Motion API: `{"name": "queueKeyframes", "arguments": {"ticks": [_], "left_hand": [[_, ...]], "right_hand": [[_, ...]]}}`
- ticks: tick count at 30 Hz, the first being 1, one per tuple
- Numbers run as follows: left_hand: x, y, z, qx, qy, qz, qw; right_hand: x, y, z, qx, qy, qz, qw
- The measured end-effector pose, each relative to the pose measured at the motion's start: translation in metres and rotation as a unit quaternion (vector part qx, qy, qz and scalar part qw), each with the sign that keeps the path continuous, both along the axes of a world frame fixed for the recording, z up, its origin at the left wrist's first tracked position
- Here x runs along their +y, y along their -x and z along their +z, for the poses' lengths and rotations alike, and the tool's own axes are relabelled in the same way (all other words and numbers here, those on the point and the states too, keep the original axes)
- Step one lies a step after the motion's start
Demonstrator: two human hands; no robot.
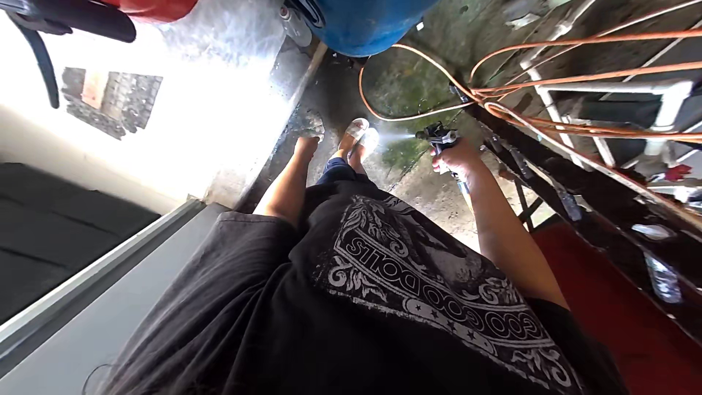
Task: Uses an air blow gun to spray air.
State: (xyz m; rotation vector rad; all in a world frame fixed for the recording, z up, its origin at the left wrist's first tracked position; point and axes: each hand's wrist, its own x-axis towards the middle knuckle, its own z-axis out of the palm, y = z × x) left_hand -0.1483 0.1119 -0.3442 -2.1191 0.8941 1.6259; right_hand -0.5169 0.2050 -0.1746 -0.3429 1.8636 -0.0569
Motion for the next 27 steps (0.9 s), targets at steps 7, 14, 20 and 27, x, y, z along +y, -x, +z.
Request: {"name": "queueKeyframes", "arguments": {"ticks": [7,14,20,27], "left_hand": [[0.004,-0.011,-0.012,-0.050,0.000,-0.040,0.998],[0.005,-0.006,-0.008,-0.063,-0.002,-0.065,0.996],[0.006,0.001,-0.010,-0.063,0.007,-0.107,0.992],[0.004,0.006,0.003,-0.074,0.017,-0.160,0.984]], "right_hand": [[-0.008,-0.006,0.010,-0.014,0.013,-0.027,0.999],[-0.001,-0.001,0.005,-0.018,0.005,-0.011,1.000],[-0.004,-0.005,0.009,-0.025,0.010,0.000,1.000],[0.005,-0.003,-0.003,-0.008,-0.017,0.017,1.000]]}}
